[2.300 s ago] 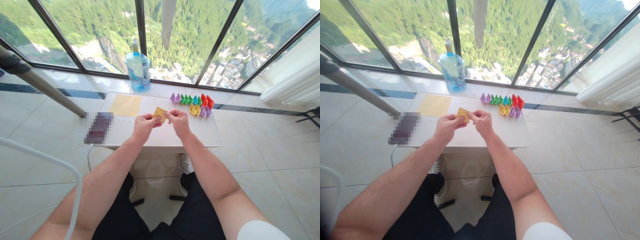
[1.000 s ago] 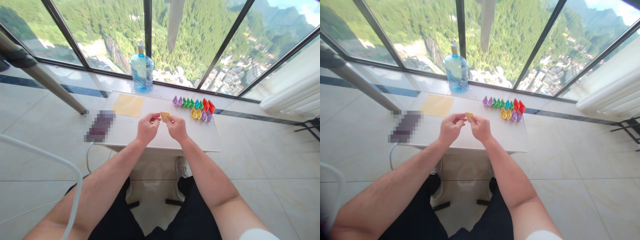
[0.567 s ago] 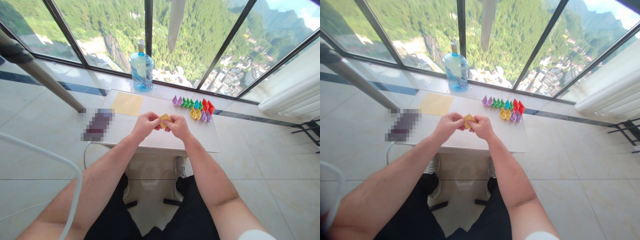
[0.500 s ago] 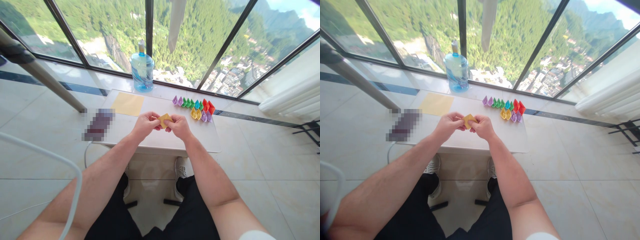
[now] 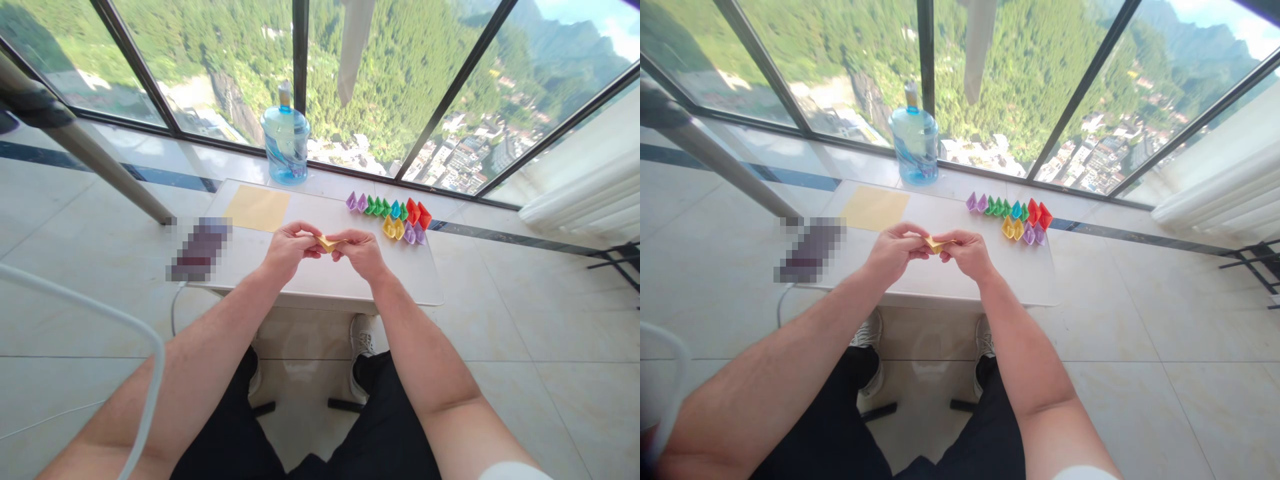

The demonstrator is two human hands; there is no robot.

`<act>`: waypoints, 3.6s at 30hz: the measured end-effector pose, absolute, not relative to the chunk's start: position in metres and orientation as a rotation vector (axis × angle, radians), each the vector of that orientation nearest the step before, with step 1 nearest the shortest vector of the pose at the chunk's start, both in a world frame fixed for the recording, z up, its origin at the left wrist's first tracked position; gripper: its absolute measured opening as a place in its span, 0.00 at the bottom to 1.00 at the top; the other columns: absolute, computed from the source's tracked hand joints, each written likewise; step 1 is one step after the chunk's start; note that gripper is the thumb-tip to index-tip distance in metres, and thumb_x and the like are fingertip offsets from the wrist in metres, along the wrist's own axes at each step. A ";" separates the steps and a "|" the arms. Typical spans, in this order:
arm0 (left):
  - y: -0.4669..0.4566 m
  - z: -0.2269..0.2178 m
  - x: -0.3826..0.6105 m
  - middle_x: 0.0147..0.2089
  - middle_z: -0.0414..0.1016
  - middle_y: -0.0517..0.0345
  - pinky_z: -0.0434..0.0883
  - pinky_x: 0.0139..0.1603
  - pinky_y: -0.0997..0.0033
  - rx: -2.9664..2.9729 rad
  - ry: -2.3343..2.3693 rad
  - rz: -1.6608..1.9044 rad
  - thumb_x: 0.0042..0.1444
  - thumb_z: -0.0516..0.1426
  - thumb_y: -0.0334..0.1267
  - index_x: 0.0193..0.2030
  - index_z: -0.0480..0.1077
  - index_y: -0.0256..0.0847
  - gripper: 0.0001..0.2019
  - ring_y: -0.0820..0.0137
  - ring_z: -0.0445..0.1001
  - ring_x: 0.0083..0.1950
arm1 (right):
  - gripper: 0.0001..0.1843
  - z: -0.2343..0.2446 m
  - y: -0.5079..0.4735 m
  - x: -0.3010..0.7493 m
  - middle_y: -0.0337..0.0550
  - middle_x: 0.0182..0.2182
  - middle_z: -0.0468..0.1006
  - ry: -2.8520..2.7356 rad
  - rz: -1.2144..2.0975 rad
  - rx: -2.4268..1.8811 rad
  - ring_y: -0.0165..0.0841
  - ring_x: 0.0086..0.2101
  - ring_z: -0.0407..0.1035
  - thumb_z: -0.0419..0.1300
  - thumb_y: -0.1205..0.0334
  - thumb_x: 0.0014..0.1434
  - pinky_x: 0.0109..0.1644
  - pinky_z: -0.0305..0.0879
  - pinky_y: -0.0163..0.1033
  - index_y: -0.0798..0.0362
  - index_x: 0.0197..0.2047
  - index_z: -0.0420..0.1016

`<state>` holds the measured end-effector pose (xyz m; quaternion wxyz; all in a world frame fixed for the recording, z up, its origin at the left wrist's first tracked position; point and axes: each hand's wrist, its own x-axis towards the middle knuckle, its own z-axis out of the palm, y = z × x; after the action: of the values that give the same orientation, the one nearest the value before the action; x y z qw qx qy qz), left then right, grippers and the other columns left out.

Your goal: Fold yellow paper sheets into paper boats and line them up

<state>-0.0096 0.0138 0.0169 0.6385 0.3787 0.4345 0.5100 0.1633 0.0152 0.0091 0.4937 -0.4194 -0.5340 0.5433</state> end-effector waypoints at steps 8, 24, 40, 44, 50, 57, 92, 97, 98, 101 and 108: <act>0.012 0.018 -0.008 0.25 0.79 0.55 0.74 0.32 0.68 0.899 1.008 1.213 0.42 0.64 0.36 0.30 0.74 0.38 0.07 0.66 0.79 0.27 | 0.09 0.008 0.013 0.163 0.36 0.22 0.80 -1.259 1.357 -0.982 0.29 0.23 0.73 0.62 0.65 0.46 0.31 0.74 0.37 0.52 0.31 0.84; 0.018 0.015 -0.016 0.30 0.82 0.52 0.74 0.35 0.70 0.983 1.102 1.122 0.43 0.71 0.43 0.35 0.80 0.35 0.16 0.66 0.81 0.32 | 0.27 0.010 0.014 0.163 0.38 0.21 0.80 -1.315 1.324 -1.100 0.30 0.22 0.73 0.73 0.46 0.46 0.30 0.74 0.39 0.57 0.42 0.81; 0.015 0.012 -0.008 0.27 0.80 0.56 0.73 0.33 0.70 1.106 1.184 1.250 0.47 0.67 0.42 0.33 0.77 0.36 0.11 0.68 0.79 0.30 | 0.20 0.006 0.015 0.157 0.41 0.22 0.81 -1.215 1.301 -1.202 0.31 0.24 0.75 0.72 0.48 0.47 0.29 0.76 0.37 0.56 0.36 0.81; 0.017 0.008 -0.009 0.29 0.81 0.55 0.73 0.32 0.69 1.152 1.213 1.153 0.45 0.68 0.43 0.33 0.77 0.36 0.13 0.68 0.78 0.30 | 0.21 0.004 0.014 0.158 0.42 0.24 0.82 -1.266 1.270 -1.193 0.32 0.25 0.76 0.73 0.47 0.47 0.30 0.76 0.37 0.56 0.35 0.82; 0.019 0.007 -0.012 0.26 0.79 0.56 0.71 0.33 0.69 1.197 1.219 1.107 0.41 0.70 0.45 0.30 0.77 0.37 0.14 0.69 0.75 0.29 | 0.21 0.004 0.013 0.158 0.42 0.23 0.82 -1.292 1.282 -1.194 0.32 0.24 0.76 0.74 0.47 0.46 0.30 0.76 0.37 0.56 0.35 0.82; 0.016 0.009 -0.011 0.27 0.80 0.56 0.66 0.32 0.70 1.206 1.278 1.146 0.42 0.68 0.43 0.30 0.76 0.38 0.12 0.69 0.74 0.30 | 0.19 0.003 0.016 0.157 0.41 0.23 0.82 -1.259 1.287 -1.189 0.32 0.24 0.76 0.76 0.51 0.43 0.29 0.76 0.37 0.55 0.32 0.79; 0.021 0.004 -0.011 0.26 0.78 0.55 0.75 0.38 0.66 1.014 1.193 1.289 0.42 0.69 0.43 0.27 0.75 0.36 0.13 0.67 0.79 0.30 | 0.13 0.001 0.014 0.152 0.43 0.25 0.83 -1.214 1.146 -1.265 0.35 0.27 0.78 0.72 0.53 0.48 0.33 0.77 0.39 0.54 0.31 0.82; 0.018 0.000 -0.001 0.32 0.81 0.53 0.75 0.31 0.69 0.880 1.266 1.211 0.45 0.69 0.50 0.35 0.76 0.37 0.19 0.65 0.81 0.31 | 0.10 -0.007 0.007 0.138 0.43 0.33 0.86 -1.323 0.880 -1.298 0.36 0.34 0.79 0.67 0.54 0.54 0.40 0.77 0.41 0.50 0.36 0.83; 0.017 0.001 0.000 0.33 0.81 0.52 0.76 0.34 0.68 0.856 1.241 1.199 0.45 0.69 0.51 0.36 0.76 0.36 0.19 0.65 0.82 0.32 | 0.09 -0.008 0.006 0.137 0.43 0.37 0.86 -1.371 0.835 -1.301 0.37 0.37 0.80 0.67 0.55 0.55 0.42 0.77 0.41 0.50 0.36 0.83; 0.014 0.003 0.000 0.34 0.82 0.52 0.79 0.43 0.63 0.828 1.176 1.215 0.43 0.70 0.47 0.38 0.78 0.35 0.20 0.64 0.82 0.35 | 0.08 -0.006 0.004 0.137 0.43 0.41 0.86 -1.472 0.785 -1.312 0.38 0.42 0.79 0.67 0.55 0.55 0.45 0.76 0.41 0.49 0.36 0.83; 0.015 0.007 -0.006 0.33 0.82 0.52 0.80 0.47 0.62 0.901 1.116 1.161 0.40 0.72 0.43 0.37 0.79 0.32 0.19 0.66 0.81 0.36 | 0.12 0.000 0.008 0.145 0.41 0.29 0.84 -1.485 0.895 -1.318 0.35 0.33 0.77 0.70 0.50 0.54 0.42 0.73 0.40 0.50 0.31 0.82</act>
<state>-0.0064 0.0146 0.0073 0.6037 0.3892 0.4822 0.5016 0.1447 0.0078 0.0002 0.4634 -0.5362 -0.6042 0.3643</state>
